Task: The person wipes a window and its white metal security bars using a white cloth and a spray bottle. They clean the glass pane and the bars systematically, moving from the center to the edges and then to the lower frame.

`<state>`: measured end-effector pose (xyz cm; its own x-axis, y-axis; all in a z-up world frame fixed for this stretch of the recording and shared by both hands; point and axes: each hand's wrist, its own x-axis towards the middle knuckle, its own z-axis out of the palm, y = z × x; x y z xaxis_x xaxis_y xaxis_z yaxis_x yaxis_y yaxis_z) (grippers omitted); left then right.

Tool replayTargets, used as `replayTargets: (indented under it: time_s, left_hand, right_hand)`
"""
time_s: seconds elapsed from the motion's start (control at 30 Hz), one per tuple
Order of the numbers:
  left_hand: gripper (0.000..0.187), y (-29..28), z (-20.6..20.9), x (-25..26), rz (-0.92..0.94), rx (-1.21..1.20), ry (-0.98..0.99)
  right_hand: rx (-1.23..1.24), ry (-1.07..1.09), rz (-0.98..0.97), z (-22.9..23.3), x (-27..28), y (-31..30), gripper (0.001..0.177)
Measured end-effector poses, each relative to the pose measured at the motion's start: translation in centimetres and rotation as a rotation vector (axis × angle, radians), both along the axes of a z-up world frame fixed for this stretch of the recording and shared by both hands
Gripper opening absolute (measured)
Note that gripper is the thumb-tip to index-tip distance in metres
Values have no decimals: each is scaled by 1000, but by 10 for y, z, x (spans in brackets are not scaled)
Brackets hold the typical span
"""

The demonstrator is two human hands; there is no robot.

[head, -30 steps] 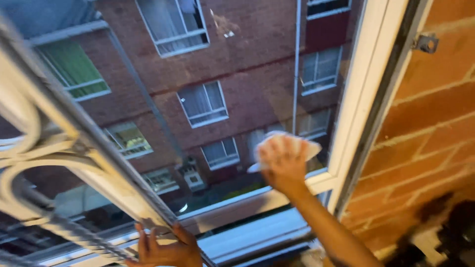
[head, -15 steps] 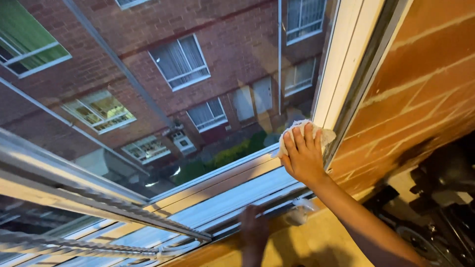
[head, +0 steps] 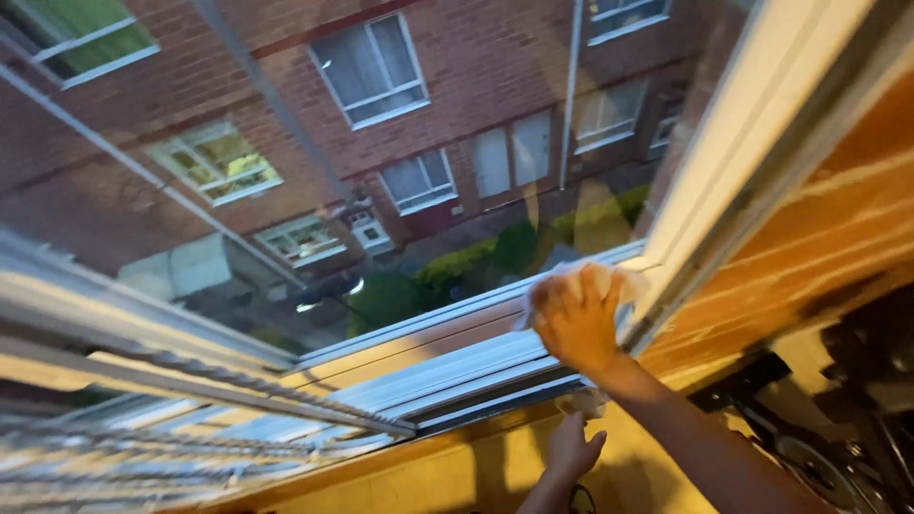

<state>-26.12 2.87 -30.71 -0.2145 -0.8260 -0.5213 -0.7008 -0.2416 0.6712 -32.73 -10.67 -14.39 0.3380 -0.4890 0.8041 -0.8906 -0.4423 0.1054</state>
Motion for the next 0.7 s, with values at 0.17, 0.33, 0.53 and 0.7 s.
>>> replayTargets:
  time_s: [0.17, 0.33, 0.53, 0.7]
  left_hand:
    - [43, -1, 95, 15, 187, -136, 162]
    - [57, -5, 82, -2, 151, -317, 77]
    - [92, -20, 45, -49, 217, -419, -51]
    - [111, -29, 15, -78, 550, -34, 199]
  right_hand:
    - [-73, 42, 202, -18, 95, 16, 56]
    - [223, -321, 737, 72, 169, 48, 31]
    - [-76, 17, 450, 33, 135, 31, 51]
    - [-261, 215, 258, 19, 42, 10, 65]
